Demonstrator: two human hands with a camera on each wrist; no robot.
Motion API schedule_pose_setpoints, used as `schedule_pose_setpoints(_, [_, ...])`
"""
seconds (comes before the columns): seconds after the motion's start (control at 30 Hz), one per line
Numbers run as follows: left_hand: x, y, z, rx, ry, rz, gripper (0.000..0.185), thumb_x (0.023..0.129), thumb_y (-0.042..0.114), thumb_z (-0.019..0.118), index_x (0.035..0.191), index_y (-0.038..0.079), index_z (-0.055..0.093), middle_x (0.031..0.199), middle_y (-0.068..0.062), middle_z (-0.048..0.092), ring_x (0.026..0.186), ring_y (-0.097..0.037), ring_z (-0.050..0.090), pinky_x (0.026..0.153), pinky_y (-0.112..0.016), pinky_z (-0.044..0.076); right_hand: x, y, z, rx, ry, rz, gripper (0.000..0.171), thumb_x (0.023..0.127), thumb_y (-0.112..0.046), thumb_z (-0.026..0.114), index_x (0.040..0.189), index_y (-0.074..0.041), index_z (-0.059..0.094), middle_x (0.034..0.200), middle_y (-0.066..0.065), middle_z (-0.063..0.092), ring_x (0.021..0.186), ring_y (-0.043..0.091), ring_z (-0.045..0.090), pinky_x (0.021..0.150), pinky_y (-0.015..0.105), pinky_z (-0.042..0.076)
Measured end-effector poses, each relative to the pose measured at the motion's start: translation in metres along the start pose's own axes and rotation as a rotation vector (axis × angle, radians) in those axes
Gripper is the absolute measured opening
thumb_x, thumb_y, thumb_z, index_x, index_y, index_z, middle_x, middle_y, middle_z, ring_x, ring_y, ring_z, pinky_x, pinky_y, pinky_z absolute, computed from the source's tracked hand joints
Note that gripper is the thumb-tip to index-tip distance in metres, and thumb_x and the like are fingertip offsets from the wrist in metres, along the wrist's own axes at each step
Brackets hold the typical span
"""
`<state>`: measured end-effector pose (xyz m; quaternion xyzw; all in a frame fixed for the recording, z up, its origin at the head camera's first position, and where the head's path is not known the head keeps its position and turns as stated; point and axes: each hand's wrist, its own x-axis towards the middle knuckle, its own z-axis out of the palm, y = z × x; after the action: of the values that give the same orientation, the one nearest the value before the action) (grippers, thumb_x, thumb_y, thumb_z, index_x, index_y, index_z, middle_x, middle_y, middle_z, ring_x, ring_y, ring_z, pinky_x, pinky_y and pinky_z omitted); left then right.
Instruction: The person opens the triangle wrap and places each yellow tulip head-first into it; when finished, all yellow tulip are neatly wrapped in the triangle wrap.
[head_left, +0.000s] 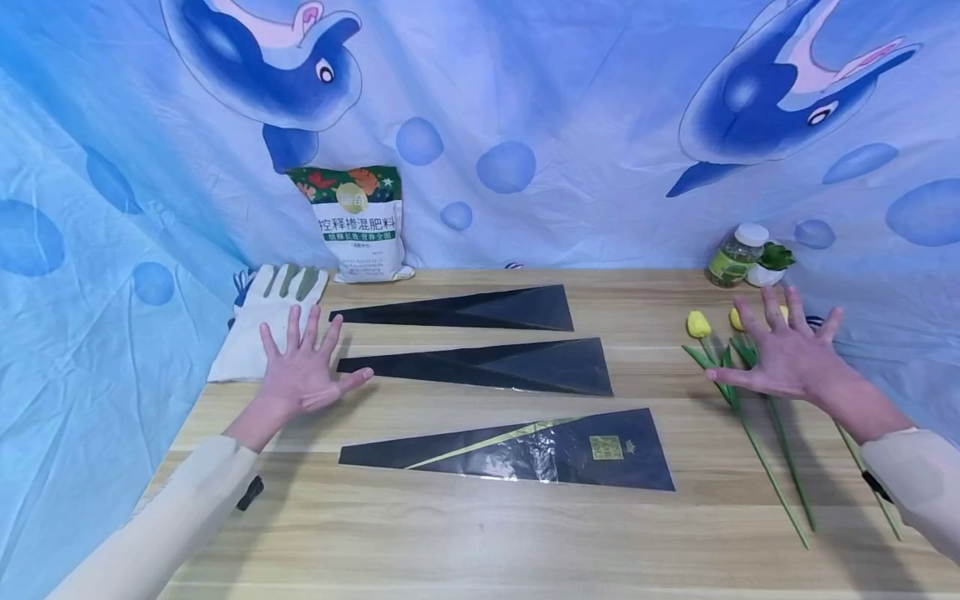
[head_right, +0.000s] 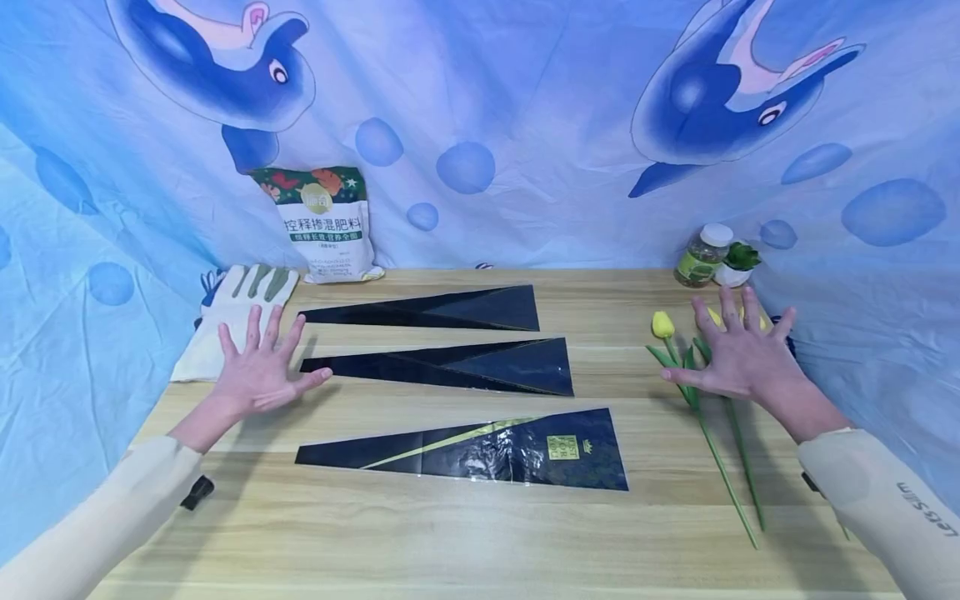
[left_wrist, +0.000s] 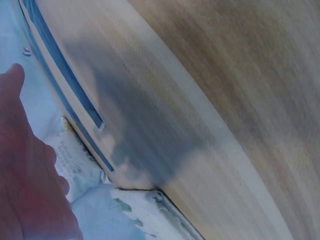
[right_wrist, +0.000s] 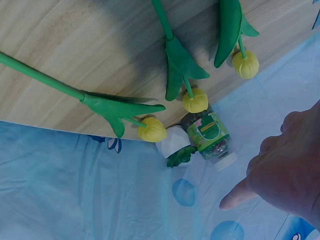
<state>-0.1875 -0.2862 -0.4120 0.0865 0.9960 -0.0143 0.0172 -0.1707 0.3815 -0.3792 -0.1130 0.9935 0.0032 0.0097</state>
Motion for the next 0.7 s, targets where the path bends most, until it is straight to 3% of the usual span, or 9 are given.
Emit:
schedule_pose_setpoints(0.2, [0.006, 0.000, -0.001, -0.061, -0.002, 0.008, 0.108, 0.089, 0.078, 0.043, 0.159, 0.000, 0.014, 0.161, -0.033, -0.002, 0.145, -0.052, -0.014, 0.102, -0.075, -0.019, 0.003, 0.001, -0.001, 0.021, 0.014, -0.023, 0.116, 0.084, -0.069, 0.064, 0.159, -0.001, 0.007, 0.157, 0.037, -0.007, 0.143, 0.054, -0.013, 0.092, 0.087, -0.012])
schedule_pose_setpoints(0.37, [0.020, 0.014, -0.001, -0.209, 0.016, 0.081, 0.087, 0.100, 0.054, 0.049, 0.155, -0.006, 0.020, 0.158, -0.036, 0.010, 0.144, -0.056, 0.001, 0.109, -0.075, 0.005, 0.011, -0.007, -0.001, 0.113, -0.001, -0.088, 0.102, 0.093, -0.057, 0.063, 0.156, 0.007, 0.014, 0.154, 0.042, 0.013, 0.142, 0.057, 0.008, 0.099, 0.084, 0.003])
schedule_pose_setpoints(0.57, [0.059, 0.068, -0.003, -0.355, 0.059, 0.223, 0.060, 0.102, 0.032, 0.056, 0.148, -0.005, 0.042, 0.153, -0.028, 0.035, 0.141, -0.052, 0.027, 0.113, -0.063, 0.025, 0.035, -0.035, 0.009, 0.188, 0.099, -0.220, 0.080, 0.096, -0.037, 0.067, 0.147, 0.014, 0.034, 0.149, 0.040, 0.029, 0.133, 0.058, 0.033, 0.106, 0.072, 0.026])
schedule_pose_setpoints(0.63, [0.074, 0.090, -0.003, -0.395, 0.065, 0.246, 0.055, 0.102, 0.031, 0.058, 0.144, -0.002, 0.049, 0.150, -0.024, 0.042, 0.138, -0.048, 0.035, 0.112, -0.059, 0.030, 0.046, -0.047, 0.016, 0.221, 0.139, -0.259, 0.073, 0.095, -0.031, 0.069, 0.145, 0.014, 0.039, 0.148, 0.038, 0.035, 0.113, 0.052, 0.056, 0.102, 0.068, 0.036])
schedule_pose_setpoints(0.7, [0.088, 0.111, -0.002, -0.426, 0.065, 0.257, 0.051, 0.101, 0.031, 0.059, 0.142, 0.000, 0.054, 0.148, -0.022, 0.047, 0.135, -0.044, 0.042, 0.111, -0.055, 0.035, 0.057, -0.058, 0.023, 0.270, 0.159, -0.284, 0.068, 0.095, -0.025, 0.070, 0.143, 0.013, 0.042, 0.145, 0.036, 0.041, 0.088, 0.043, 0.067, 0.097, 0.064, 0.044])
